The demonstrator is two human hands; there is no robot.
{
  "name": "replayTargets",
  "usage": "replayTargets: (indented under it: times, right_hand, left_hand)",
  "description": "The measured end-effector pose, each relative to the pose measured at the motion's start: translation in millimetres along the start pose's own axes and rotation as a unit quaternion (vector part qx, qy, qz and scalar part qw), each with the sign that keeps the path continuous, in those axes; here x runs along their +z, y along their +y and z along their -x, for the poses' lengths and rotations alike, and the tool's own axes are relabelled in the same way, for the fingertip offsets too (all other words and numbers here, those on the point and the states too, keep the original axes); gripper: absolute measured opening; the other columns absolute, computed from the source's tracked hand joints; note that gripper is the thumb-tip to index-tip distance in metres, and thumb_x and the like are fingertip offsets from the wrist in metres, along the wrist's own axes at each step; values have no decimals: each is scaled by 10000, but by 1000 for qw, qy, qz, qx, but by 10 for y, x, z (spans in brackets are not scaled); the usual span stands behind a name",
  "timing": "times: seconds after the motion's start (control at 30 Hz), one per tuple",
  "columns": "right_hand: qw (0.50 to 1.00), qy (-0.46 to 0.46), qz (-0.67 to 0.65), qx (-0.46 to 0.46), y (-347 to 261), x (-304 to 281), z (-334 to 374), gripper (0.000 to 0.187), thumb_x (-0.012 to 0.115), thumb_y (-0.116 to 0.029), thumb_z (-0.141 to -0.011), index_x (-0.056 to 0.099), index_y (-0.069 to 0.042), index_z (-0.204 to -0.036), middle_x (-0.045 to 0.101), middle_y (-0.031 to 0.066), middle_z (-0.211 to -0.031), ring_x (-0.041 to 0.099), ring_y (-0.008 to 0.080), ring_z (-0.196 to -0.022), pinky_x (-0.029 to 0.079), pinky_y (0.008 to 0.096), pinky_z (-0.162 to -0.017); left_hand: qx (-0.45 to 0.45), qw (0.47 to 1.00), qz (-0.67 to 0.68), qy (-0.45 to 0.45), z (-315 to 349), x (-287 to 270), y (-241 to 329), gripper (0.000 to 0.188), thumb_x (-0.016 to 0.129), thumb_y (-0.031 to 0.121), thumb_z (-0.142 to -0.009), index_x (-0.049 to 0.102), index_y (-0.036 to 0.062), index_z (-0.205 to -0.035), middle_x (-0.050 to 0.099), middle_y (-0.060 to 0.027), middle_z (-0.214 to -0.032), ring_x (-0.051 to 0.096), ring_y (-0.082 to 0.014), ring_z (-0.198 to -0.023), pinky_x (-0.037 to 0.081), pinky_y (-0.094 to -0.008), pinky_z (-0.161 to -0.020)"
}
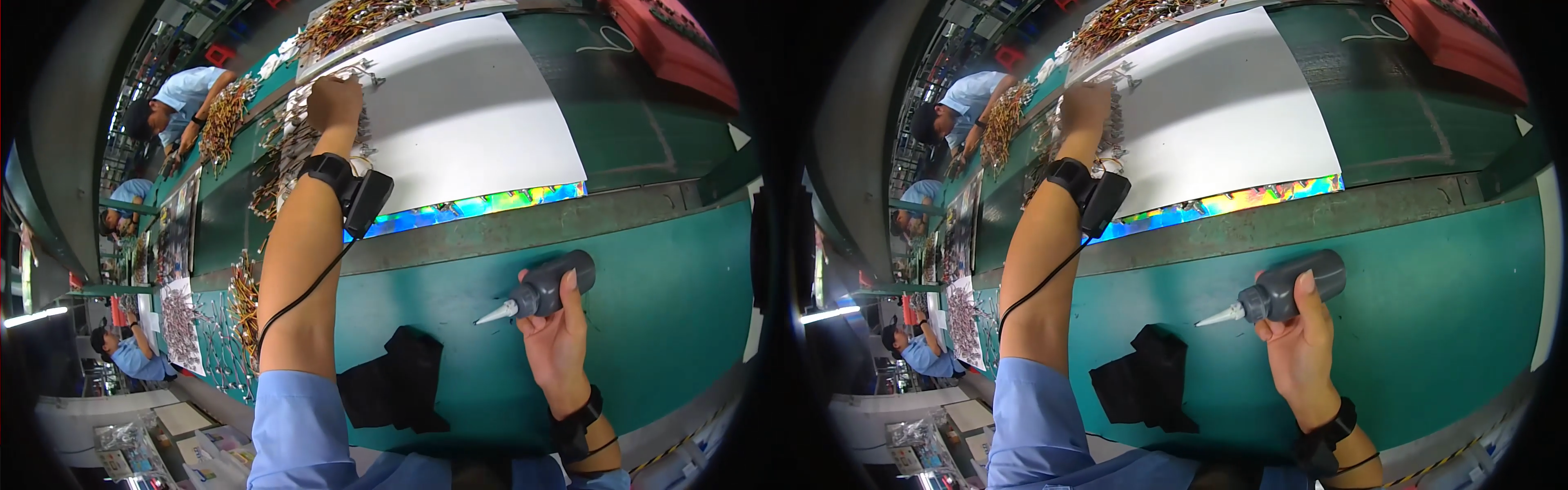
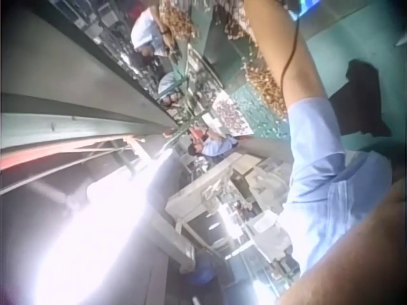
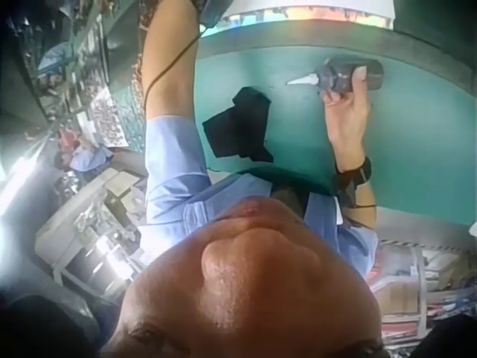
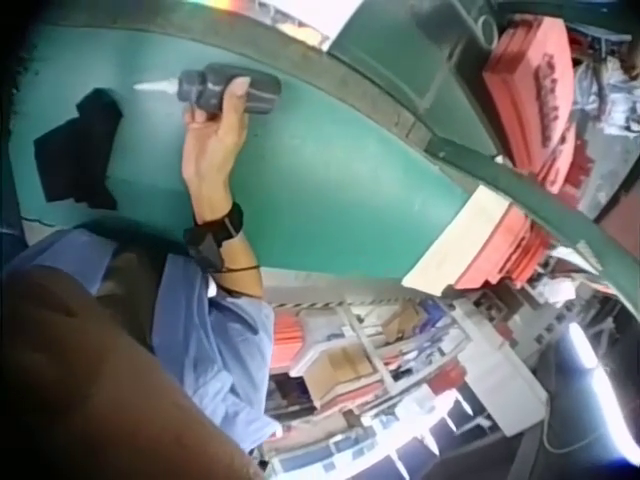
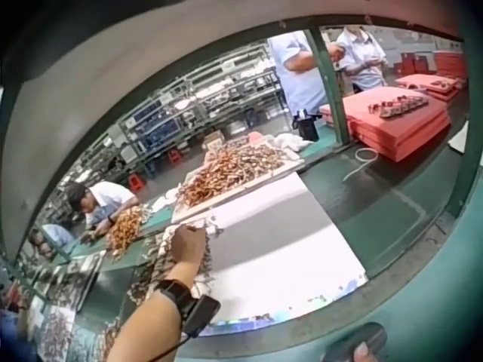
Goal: Applying glue from a dispenser bottle to small electronic components at a production workbench.
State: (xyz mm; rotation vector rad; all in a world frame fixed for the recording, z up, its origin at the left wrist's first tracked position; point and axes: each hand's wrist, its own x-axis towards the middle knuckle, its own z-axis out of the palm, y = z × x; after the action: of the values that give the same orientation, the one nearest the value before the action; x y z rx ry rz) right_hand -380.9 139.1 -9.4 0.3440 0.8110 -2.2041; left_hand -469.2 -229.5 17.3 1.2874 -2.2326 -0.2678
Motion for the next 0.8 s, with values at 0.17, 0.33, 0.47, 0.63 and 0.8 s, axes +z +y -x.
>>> replayTargets:
  times: [0.17, 0.33, 0.47, 0.63, 0.8]
  right_hand:
    - [1000, -2, 2, 1, -38, 11, 9, 338, 474, -391, -877, 486, -69, -976, 553, 81, -927, 413, 66, -555, 340, 218, -513]
    - [1000, -19, 0, -4, -22, -18, 0, 323, 476, -386, -877, 498, -73, -955, 560, 78, -909, 408, 65, -543, 335, 211, -500]
    - [1000, -23, -10, -9, -21, -8, 4, 304, 480, -371, -879, 508, -74, -938, 569, 73, -882, 400, 64, -527, 329, 207, -486]
    - [998, -41, -14, -41, -25, 28, 27, 286, 487, -353, -880, 519, -71, -921, 583, 66, -856, 396, 61, -515, 326, 205, -472]
    - [995, -78, 9, -67, -36, -21, -17, 285, 488, -348, -880, 526, -68, -914, 591, 66, -851, 399, 61, -513, 330, 203, -469]
  left_hand:
    - [12, 1000, -20, -16, 23, 175, 50, 270, 639, 351, -684, 649, 89, -749, 650, -120, -808, 619, -298, -776, 480, -386, -694]
    - [20, 1000, -18, 1, 77, 34, 65, 261, 607, 348, -707, 656, 99, -764, 652, -107, -796, 618, -298, -771, 482, -379, -686]
    - [24, 1000, 18, 5, 48, -210, -57, 263, 585, 343, -721, 661, 99, -782, 653, -104, -798, 617, -298, -771, 481, -363, -682]
    - [30, 992, 113, -45, -9, -679, -391, 254, 563, 301, -742, 659, 74, -802, 655, -106, -792, 623, -259, -750, 472, -326, -676]
    - [47, 941, 314, -121, 341, -1153, -592, 214, 545, 195, -767, 646, 15, -821, 653, -87, -773, 598, -158, -704, 449, -262, -660]
